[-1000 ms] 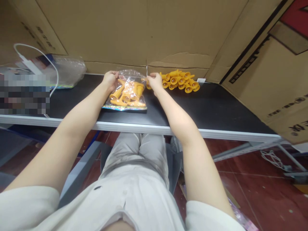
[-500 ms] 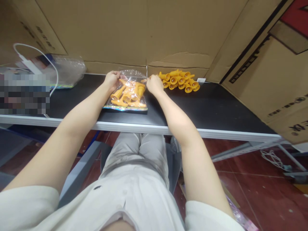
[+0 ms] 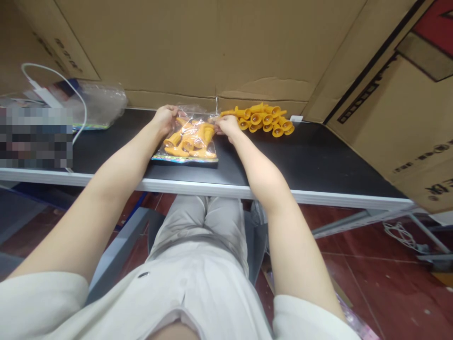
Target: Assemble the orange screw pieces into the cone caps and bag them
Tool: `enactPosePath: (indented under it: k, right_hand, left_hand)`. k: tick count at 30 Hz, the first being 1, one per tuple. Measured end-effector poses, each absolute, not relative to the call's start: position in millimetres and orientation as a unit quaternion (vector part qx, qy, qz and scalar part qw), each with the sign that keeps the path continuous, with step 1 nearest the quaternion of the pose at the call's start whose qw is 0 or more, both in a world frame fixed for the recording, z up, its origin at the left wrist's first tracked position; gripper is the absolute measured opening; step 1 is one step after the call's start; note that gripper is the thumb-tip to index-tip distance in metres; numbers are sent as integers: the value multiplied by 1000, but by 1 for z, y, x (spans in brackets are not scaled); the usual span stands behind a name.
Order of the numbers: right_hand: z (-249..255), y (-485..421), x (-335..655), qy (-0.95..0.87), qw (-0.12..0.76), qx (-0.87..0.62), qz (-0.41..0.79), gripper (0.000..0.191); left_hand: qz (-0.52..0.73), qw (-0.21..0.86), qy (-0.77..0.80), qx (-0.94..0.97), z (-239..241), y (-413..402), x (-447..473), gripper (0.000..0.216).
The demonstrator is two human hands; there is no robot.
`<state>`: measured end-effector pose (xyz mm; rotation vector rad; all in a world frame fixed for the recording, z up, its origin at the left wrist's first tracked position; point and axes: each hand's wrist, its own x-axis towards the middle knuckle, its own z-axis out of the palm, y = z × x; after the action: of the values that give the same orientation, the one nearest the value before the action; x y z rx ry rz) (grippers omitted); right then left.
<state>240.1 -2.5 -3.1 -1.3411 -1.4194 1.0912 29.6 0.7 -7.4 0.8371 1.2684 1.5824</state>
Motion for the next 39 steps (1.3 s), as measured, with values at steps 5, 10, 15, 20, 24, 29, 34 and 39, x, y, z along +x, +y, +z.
enactPosePath:
  k: [5,10,15,20,24,29,34,39]
  right_hand:
    - [0,1,243,-509,467,-538,484,36]
    - [0,0,246,-515,457,-510,515,34]
    - [1,-4,247,-535,448,-510,503,35]
    - [5,-6,248,-522,456,-523,496,37]
    - [6,-6,248,-518,457,-521,502,38]
    - [3,-3,246,-536,450,-529,479,43]
    - [-5,7,251,-628,413,-542,377,46]
    - [-9,13,260,-774,332,-495,214,41]
  left_hand:
    - [580,462,564,364,-13,4,15,32]
    - [548,474,551,413,-7,-8,11,30]
    - [511,453,575,451,1,-20,8,25]
    - [501,447,590,448,-2,-18,-2,25]
    - [501,450,582,455,-6,-13,-9,26]
    - [495,426,595,468,-4,-14,-9,23]
    - [474,394,617,490,-7,-12,-5,25]
    - [479,390,601,507,-12,-5,-8,18]
